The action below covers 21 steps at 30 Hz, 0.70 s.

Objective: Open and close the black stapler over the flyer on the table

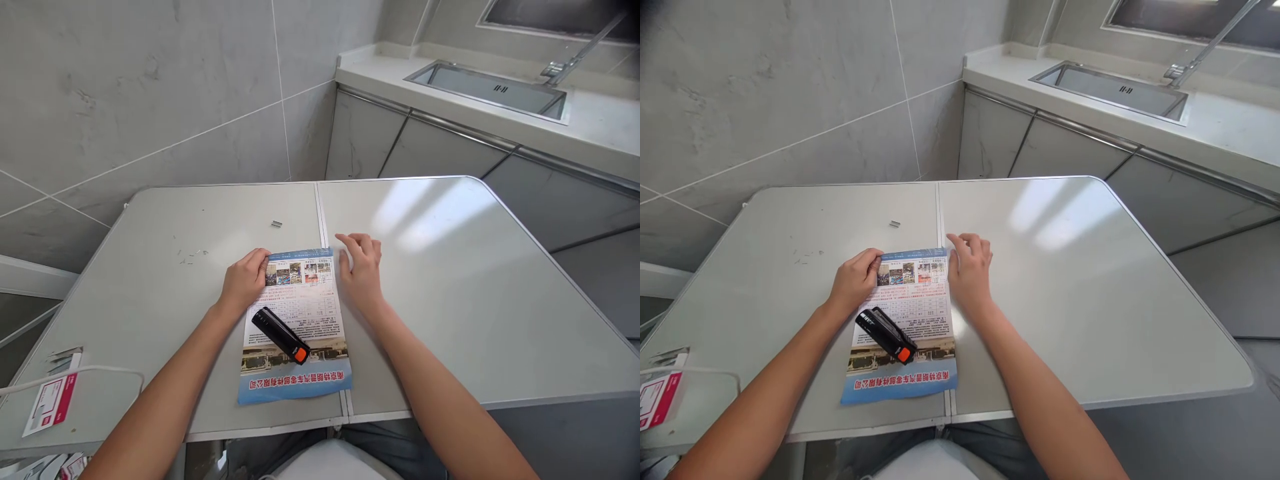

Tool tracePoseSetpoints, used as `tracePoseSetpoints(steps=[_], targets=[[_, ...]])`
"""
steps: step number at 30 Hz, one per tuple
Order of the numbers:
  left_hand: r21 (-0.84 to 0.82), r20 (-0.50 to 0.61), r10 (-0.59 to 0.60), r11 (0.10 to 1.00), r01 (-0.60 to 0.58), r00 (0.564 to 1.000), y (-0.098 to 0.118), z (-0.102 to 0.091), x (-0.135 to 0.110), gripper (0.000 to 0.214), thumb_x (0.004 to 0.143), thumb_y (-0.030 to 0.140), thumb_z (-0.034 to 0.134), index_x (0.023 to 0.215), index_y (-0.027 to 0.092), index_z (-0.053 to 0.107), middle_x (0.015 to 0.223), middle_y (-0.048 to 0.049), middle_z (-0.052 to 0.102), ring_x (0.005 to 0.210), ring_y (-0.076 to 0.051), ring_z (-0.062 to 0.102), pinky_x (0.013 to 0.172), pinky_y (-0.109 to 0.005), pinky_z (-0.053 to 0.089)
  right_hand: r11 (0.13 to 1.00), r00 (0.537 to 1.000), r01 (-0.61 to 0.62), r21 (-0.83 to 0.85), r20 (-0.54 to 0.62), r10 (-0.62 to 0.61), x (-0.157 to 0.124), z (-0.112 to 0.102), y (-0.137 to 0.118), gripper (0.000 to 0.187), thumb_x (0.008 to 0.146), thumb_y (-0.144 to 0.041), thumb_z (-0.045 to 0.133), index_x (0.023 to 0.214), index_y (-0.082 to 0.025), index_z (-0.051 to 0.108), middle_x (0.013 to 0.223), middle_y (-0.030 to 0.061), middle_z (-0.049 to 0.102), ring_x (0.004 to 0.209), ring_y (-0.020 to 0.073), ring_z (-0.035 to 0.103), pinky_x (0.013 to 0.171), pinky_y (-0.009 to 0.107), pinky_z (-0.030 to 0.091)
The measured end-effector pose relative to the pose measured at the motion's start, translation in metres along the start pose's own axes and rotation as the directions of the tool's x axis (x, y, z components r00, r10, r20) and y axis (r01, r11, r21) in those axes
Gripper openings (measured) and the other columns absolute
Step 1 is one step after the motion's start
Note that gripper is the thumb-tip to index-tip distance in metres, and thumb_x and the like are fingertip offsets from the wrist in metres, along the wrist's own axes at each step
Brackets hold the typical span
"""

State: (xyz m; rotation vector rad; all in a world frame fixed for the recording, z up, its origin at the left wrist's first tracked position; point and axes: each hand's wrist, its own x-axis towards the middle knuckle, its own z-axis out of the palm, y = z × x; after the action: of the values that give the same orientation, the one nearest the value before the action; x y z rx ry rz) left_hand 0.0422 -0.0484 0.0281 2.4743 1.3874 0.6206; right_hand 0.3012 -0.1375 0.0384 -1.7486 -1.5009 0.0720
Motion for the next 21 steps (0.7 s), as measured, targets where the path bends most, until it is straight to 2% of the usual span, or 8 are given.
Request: tracePoseSetpoints(steps=[3,6,8,10,14,17,21], targets=[[0.064,0.018,-0.014,0.998,0.013,1.000,-0.010,-0.006,0.001,0.023,0.104,0.026,0.043,0.106,0.025,0.066,0.102,-0.0042,0.075,0.086,-0.022,0.068,0.067,-0.031,0.042,0.994,0.986,0.088,0.063,0.137,-0.096,0.003,-0.001,0.010,0.037,0.099,-0.013,0.048,0.117,-0.029,0.077,0.114,0.0091,0.066,0.106,0.0279,0.055,0.094,0.047,0.047],[0.082,0.032,-0.045,0.996,0.042,0.998,-0.025,-0.014,0.002,0.023,0.104,0.025,0.043,0.105,0.026,0.066,0.098,-0.0034,0.075,0.084,-0.022,0.067,0.065,-0.031,0.040,0.974,0.915,0.215,0.078,0.333,-0.228,-0.002,0.003,0.009,0.036,0.101,-0.017,0.050,0.123,-0.031,0.075,0.125,0.0085,0.066,0.112,0.0275,0.056,0.096,0.046,0.045],[0.088,0.044,-0.069,0.994,0.065,0.997,-0.036,-0.017,0.003,0.023,0.104,0.025,0.044,0.105,0.026,0.067,0.097,-0.0034,0.075,0.084,-0.023,0.066,0.064,-0.031,0.040,0.960,0.869,0.274,0.057,0.414,-0.273,-0.008,0.009,0.005,0.033,0.103,-0.021,0.051,0.126,-0.030,0.073,0.133,0.0093,0.065,0.118,0.0288,0.055,0.099,0.048,0.044],[0.094,0.042,-0.075,0.993,0.071,0.996,-0.045,-0.019,0.004,0.023,0.103,0.026,0.044,0.105,0.026,0.067,0.100,-0.0047,0.074,0.091,-0.024,0.066,0.067,-0.032,0.042,0.947,0.838,0.320,0.031,0.456,-0.298,-0.013,0.013,0.000,0.032,0.103,-0.022,0.051,0.126,-0.029,0.072,0.139,0.0099,0.064,0.122,0.0298,0.053,0.102,0.050,0.041],[0.106,0.038,-0.016,0.994,0.012,0.999,-0.056,-0.017,0.006,0.021,0.101,0.022,0.046,0.102,0.022,0.067,0.103,-0.0083,0.071,0.101,-0.027,0.062,0.087,-0.039,0.047,0.917,0.783,0.399,0.021,0.512,-0.353,-0.020,0.014,-0.010,0.033,0.103,-0.020,0.050,0.127,-0.029,0.071,0.139,0.0101,0.063,0.120,0.0294,0.051,0.102,0.050,0.038],[0.142,0.035,-0.003,0.990,-0.002,0.999,-0.053,-0.012,0.007,0.024,0.100,0.016,0.046,0.107,0.022,0.067,0.109,-0.0094,0.070,0.104,-0.029,0.060,0.090,-0.042,0.045,0.903,0.753,0.428,0.033,0.540,-0.377,-0.021,0.011,-0.015,0.035,0.102,-0.017,0.050,0.126,-0.029,0.072,0.131,0.0101,0.066,0.112,0.0284,0.052,0.100,0.048,0.038],[0.156,0.045,0.013,0.988,-0.020,0.999,-0.040,-0.006,0.009,0.024,0.104,0.020,0.043,0.110,0.022,0.067,0.113,-0.0097,0.070,0.106,-0.028,0.059,0.090,-0.043,0.042,0.891,0.703,0.438,0.117,0.574,-0.421,-0.020,0.006,-0.019,0.034,0.100,-0.014,0.050,0.120,-0.028,0.075,0.124,0.0092,0.068,0.105,0.0253,0.056,0.095,0.044,0.041]])
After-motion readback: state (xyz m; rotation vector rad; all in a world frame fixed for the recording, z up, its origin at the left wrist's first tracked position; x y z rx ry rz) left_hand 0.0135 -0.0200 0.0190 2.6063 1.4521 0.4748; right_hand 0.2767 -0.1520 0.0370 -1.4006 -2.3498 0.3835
